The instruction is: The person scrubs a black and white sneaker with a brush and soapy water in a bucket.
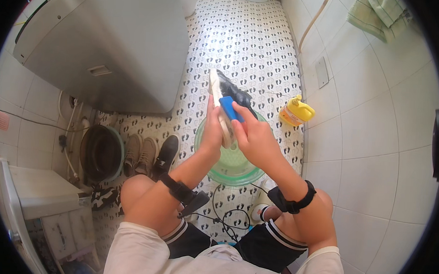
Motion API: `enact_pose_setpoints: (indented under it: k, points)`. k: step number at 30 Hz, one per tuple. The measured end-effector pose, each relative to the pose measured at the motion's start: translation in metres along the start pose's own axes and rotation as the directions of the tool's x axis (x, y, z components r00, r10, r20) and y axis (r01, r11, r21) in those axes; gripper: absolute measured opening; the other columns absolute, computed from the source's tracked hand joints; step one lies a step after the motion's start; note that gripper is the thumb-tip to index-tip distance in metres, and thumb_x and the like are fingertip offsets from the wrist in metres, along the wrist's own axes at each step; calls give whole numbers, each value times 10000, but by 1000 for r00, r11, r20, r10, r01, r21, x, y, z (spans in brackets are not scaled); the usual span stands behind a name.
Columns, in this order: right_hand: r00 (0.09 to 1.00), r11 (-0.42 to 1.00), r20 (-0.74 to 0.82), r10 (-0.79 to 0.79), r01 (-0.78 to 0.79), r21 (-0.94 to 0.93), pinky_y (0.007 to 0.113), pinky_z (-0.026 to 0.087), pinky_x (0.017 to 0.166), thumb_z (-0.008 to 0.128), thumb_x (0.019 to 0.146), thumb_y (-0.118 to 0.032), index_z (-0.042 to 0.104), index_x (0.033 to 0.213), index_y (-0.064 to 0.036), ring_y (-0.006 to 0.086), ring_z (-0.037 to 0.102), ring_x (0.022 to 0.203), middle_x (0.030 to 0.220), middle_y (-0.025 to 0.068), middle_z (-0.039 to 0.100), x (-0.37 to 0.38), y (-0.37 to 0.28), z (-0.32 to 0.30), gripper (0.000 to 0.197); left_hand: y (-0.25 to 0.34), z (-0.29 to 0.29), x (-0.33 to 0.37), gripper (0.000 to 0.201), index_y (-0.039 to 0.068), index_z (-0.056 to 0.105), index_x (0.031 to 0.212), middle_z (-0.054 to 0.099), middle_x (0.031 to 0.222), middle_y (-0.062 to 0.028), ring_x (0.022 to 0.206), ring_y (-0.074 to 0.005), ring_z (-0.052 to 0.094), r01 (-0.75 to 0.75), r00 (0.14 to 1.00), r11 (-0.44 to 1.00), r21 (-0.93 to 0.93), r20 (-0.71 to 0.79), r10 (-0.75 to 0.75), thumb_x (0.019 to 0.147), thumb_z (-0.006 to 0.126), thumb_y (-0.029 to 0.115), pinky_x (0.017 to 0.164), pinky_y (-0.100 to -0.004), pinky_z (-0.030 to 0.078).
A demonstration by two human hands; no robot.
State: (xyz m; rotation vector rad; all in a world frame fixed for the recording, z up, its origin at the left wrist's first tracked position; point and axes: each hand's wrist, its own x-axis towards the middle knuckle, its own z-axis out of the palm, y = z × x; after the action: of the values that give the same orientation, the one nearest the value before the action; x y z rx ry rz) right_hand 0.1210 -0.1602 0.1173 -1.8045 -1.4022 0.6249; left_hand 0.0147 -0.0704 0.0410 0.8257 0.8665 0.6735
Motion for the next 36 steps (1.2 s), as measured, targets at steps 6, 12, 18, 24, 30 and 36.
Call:
enact_pose_setpoints:
  k: [6,12,18,24,30,36]
  points:
    - [1000,997,17,10,-12,81,482,510,586,561,971,-191,540,1367,-18,414,658,604,672,259,637,-17,-6,8,432,-1,-10,6,671,321,88,1615,547,1363,-89,1113,-217,641,0,999,997,-75,-39,-3,995,332,398,937,-370,545]
    - [999,994,-39,1,3,112,481,513,596,542,974,-182,513,1368,26,420,663,617,681,264,638,-3,8,14,446,-4,1,-2,666,238,149,1616,507,1395,-117,1166,-226,602,-81,993,994,-77,-91,74,1000,391,317,979,-379,520]
    - [997,991,-23,70,-67,113,477,517,621,542,979,-191,504,1371,17,428,675,665,720,276,648,-7,7,20,445,-6,-10,6,650,222,162,1613,515,1376,-120,1172,-221,592,-92,991,993,-80,-104,84,1013,399,302,990,-381,507]
    - [997,973,-48,54,-42,227,466,521,644,549,978,-182,491,1378,-2,425,683,695,742,266,656,-10,17,27,442,-9,-9,3,634,217,172,1612,501,1405,-119,1195,-216,574,-74,991,997,-39,-112,69,1025,401,284,1015,-370,484]
    - [986,966,-65,153,-135,219,452,529,687,552,979,-196,490,1374,-11,416,693,737,797,263,670,-4,21,31,441,-14,-12,5,638,204,200,1609,476,1447,-123,1208,-205,561,-79,989,992,102,-119,91,1021,438,266,1021,-353,472]
    - [987,951,-40,157,-141,275,451,533,695,549,980,-201,480,1381,-6,402,704,765,820,256,683,-17,19,41,451,-14,-16,10,624,163,328,1584,559,1371,-145,1104,-201,598,-116,973,993,-10,-201,112,994,510,254,961,-336,483]
